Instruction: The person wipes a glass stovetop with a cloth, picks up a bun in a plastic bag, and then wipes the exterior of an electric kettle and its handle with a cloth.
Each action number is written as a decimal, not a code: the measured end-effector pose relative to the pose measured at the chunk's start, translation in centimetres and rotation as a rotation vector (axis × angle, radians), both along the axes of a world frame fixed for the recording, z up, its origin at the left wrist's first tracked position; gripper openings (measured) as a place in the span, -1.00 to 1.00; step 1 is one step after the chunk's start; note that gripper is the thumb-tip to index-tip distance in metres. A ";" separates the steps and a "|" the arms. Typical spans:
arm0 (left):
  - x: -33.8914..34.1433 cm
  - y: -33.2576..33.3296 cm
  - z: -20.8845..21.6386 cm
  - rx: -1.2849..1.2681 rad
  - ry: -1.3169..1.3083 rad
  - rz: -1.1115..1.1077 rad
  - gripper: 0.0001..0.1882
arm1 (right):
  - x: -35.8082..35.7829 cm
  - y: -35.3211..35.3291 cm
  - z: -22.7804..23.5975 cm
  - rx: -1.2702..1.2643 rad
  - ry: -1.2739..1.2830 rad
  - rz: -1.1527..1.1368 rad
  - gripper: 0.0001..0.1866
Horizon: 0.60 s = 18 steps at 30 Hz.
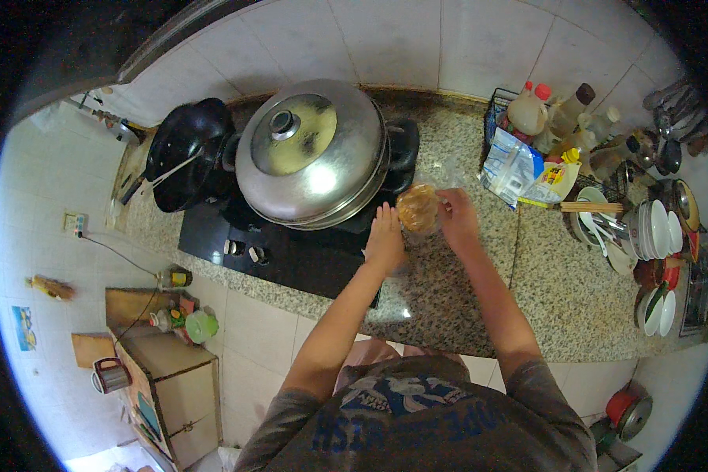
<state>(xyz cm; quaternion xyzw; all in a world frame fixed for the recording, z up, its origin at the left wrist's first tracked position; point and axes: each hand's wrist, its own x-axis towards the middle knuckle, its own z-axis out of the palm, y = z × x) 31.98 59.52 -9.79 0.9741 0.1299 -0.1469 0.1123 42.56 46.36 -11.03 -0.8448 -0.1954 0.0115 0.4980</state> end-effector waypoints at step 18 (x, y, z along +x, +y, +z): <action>-2.6 -0.2 1.3 -0.359 -0.198 0.046 -0.06 | 0.1 0.9 -4.0 -0.139 -0.112 0.078 -0.69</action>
